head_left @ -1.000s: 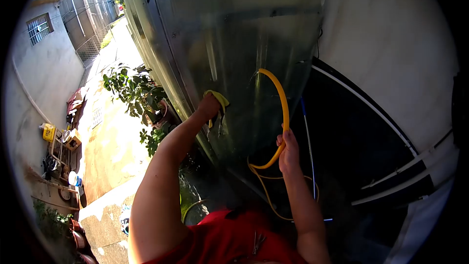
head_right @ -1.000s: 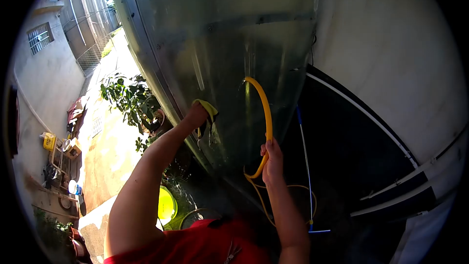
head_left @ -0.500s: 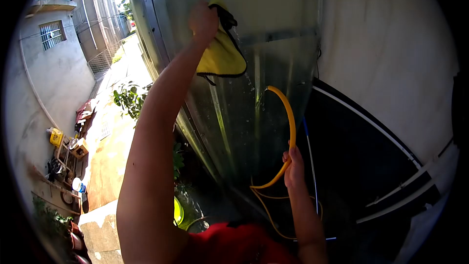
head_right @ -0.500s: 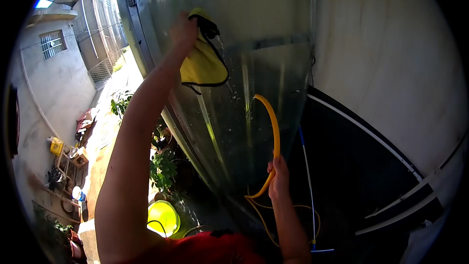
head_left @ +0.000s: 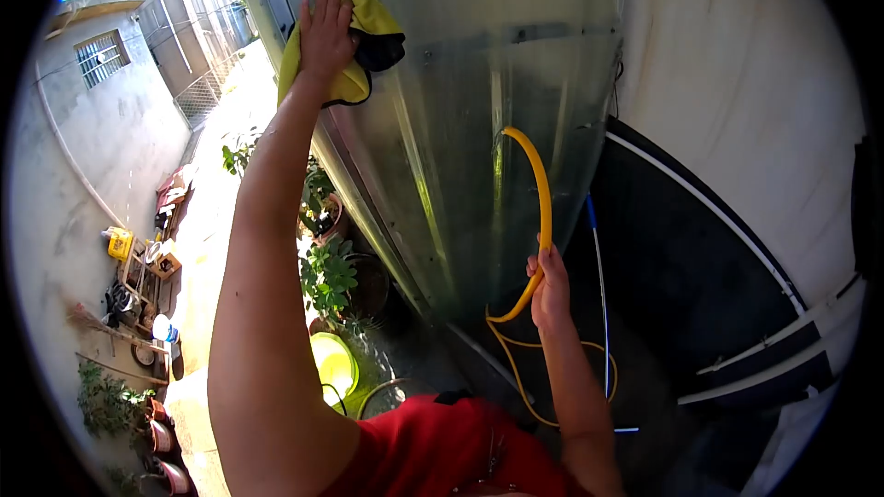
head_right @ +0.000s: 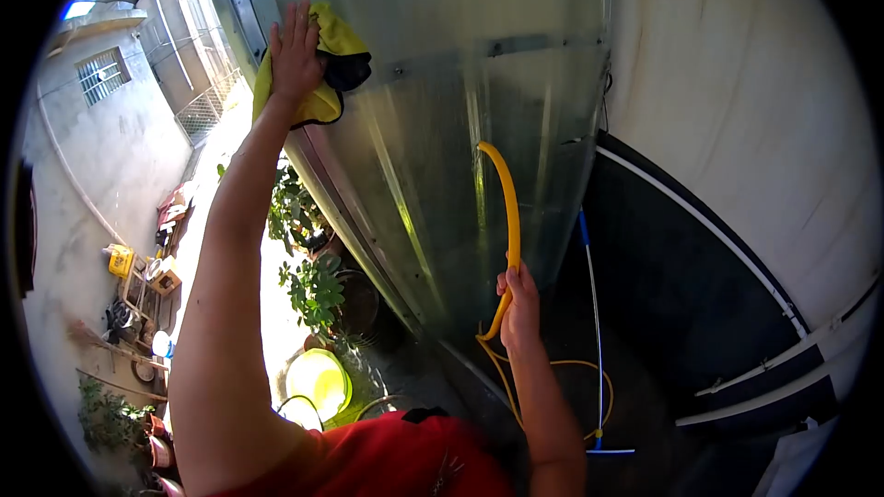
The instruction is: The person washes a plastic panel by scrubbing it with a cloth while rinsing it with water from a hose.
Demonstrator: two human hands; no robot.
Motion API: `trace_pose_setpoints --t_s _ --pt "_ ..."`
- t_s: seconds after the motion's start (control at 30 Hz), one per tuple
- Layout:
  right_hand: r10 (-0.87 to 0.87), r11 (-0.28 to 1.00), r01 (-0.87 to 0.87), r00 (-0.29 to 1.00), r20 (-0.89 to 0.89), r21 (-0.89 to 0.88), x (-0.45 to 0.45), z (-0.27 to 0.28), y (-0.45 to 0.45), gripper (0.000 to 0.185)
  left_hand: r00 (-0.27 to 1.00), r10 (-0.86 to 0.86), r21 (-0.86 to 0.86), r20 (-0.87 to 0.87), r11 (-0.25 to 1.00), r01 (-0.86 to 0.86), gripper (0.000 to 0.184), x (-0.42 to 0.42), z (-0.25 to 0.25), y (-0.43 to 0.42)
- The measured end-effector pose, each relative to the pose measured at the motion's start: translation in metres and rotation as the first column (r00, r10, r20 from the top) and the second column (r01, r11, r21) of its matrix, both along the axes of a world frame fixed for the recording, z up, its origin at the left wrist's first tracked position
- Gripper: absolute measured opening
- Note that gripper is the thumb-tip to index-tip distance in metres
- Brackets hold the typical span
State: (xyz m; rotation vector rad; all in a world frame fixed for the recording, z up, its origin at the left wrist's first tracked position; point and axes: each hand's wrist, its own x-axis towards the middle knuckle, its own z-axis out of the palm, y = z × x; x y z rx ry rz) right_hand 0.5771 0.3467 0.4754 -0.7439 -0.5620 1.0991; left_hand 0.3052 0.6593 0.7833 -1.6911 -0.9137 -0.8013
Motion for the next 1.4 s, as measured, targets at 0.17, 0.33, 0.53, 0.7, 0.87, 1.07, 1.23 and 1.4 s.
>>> trace_pose_setpoints --t_s 0.17,0.33,0.53,0.7,0.87,1.07,1.23,1.4 --pt "0.048 0.999 -0.048 0.999 -0.006 0.01 -0.014 -0.005 -0.005 0.041 0.991 -0.067 -0.207 -0.118 0.977 0.042 0.054 0.005 -0.103 -0.008" --pt "0.071 0.997 -0.07 0.997 0.033 -0.011 -0.018 -0.012 -0.015 0.042 0.926 -0.215 -0.312 -0.311 0.943 0.114 0.035 -0.007 -0.177 -0.007" --pt "0.028 0.996 -0.027 1.0 0.011 -0.082 -0.019 -0.014 -0.029 0.039 0.972 -0.019 -0.691 -0.236 0.707 -0.154 0.028 0.003 -0.217 -0.041" --pt "0.062 0.994 -0.056 0.996 0.059 -0.091 -0.034 0.007 -0.031 0.042 0.807 0.33 -0.86 0.489 0.334 0.385 0.034 -0.026 -0.262 -0.038" --pt "0.181 0.983 -0.18 0.974 0.133 -0.018 -0.053 0.043 -0.026 0.041 -0.192 0.837 -0.026 0.512 0.238 0.971 0.028 -0.092 -0.333 -0.02" --pt "0.292 0.942 -0.326 0.91 0.295 0.072 -0.097 0.093 0.001 0.044 -0.558 0.689 0.365 0.463 0.426 0.828 0.031 -0.131 -0.224 -0.115" --pt "0.29 0.922 -0.358 0.89 0.352 0.147 -0.147 0.143 0.025 0.048 -0.584 0.439 0.45 0.682 0.377 0.809 0.028 -0.158 -0.172 -0.107" --pt "0.222 0.916 -0.307 0.924 0.311 0.257 -0.192 0.198 0.063 0.046 -0.694 0.292 0.711 0.659 0.059 0.7 0.024 -0.167 -0.09 -0.044"
